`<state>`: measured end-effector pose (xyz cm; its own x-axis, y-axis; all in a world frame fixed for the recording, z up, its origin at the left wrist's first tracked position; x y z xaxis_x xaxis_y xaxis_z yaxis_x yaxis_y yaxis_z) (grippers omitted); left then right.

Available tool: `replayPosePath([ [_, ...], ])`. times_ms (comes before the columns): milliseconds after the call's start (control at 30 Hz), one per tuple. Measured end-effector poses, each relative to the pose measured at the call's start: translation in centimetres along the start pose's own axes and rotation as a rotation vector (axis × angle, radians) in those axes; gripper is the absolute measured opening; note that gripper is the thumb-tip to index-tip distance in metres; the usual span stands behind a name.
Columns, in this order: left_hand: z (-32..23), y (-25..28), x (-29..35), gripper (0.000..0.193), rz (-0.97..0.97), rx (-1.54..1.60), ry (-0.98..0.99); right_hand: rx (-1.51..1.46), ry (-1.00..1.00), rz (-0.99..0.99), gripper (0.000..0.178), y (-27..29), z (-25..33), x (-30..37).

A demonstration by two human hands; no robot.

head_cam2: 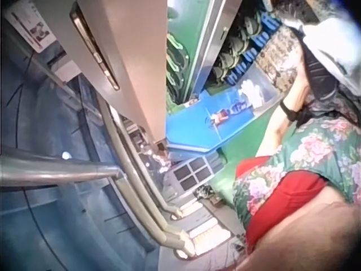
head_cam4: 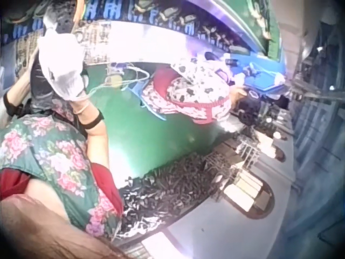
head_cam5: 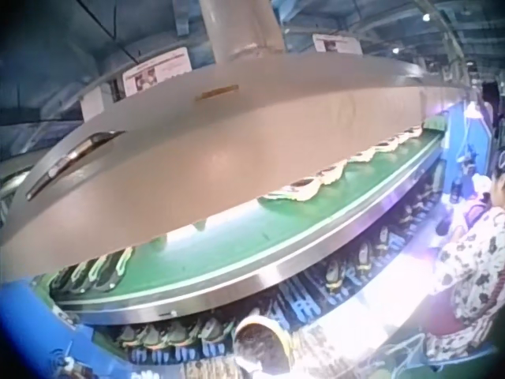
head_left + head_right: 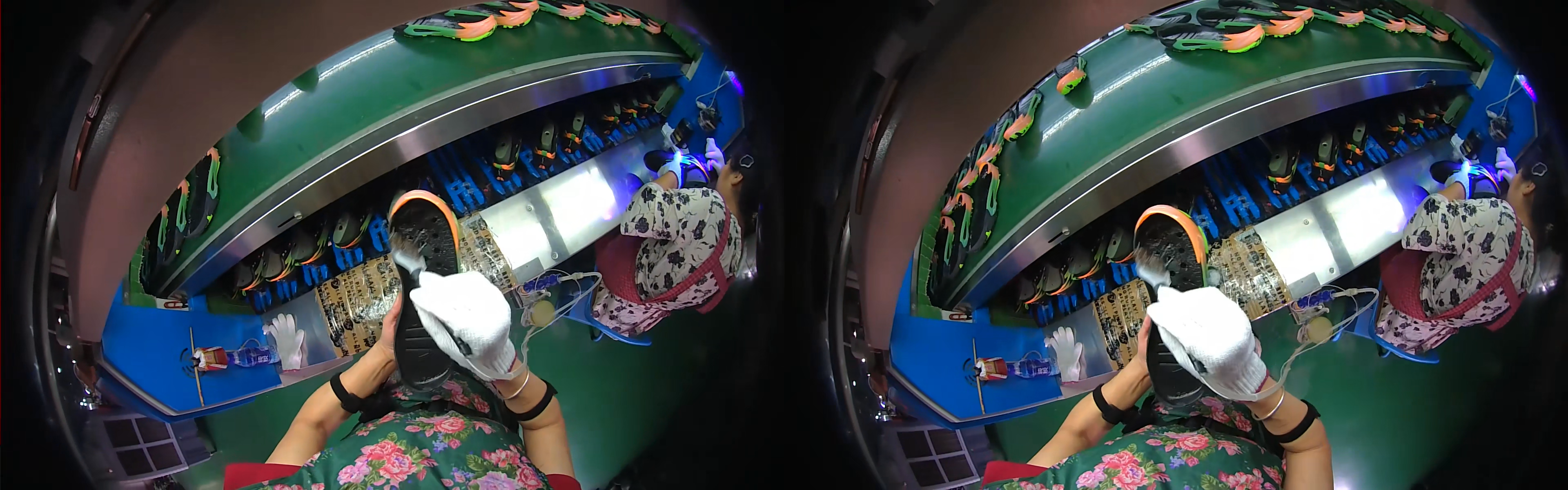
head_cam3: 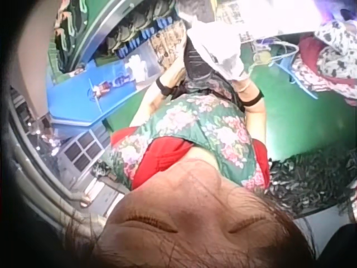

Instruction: Applying adhesive to the bottom of shoe soles using a brush on an assembly line.

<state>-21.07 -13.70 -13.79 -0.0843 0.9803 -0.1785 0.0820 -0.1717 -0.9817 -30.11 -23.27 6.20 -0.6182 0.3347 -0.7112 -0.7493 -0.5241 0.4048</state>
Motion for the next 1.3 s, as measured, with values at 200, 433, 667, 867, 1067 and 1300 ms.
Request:
replayPosePath([
  [200, -2.5, -1.0, -0.2, 0.072, -0.117, -0.229, -0.091, -0.075, -0.184, -0.095, 0.024, 1.1, -3.0, 0.3],
  [433, -3.6, -0.2, -0.5, 0.081, -0.112, -0.136, -0.131, -0.395, -0.174, -0.014, 0.02, -1.4, -3.3, 0.1],
  [667, -3.6, -5.2, -4.6, 0.099, -0.098, -0.461, -0.17, -0.187, 0.038, 0.093, 0.032, -2.3, -0.9, -0.5],
  [867, -4.1, -6.2, -6.3, 0.106, 0.093, -0.2, -0.242, -0.422, -0.243, -0.013, 0.024, -1.4, -4.4, 0.0],
  [1067, -2.8, -6.9, -7.5, 0.105, 0.125, -0.224, -0.076, -0.478, -0.028, 0.128, 0.025, -2.9, -1.9, 0.6],
  [1300, -4.1, -5.9, -8.0, 0.107, 0.091, -0.087, -0.095, -0.214, 0.076, 0.2, 0.03, -2.2, -1.5, 0.9],
])
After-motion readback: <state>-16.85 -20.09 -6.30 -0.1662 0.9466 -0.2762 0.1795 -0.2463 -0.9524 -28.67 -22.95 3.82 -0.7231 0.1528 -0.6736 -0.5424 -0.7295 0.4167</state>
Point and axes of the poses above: each hand's wrist, its own x-axis away from the middle knuckle, its own y-axis out of the back of the hand, z = x × y, the point moved 8 cm from there along -x, towards the middle knuckle, and after that the axes turned 7 degrees about z, right-handed, at the moved point
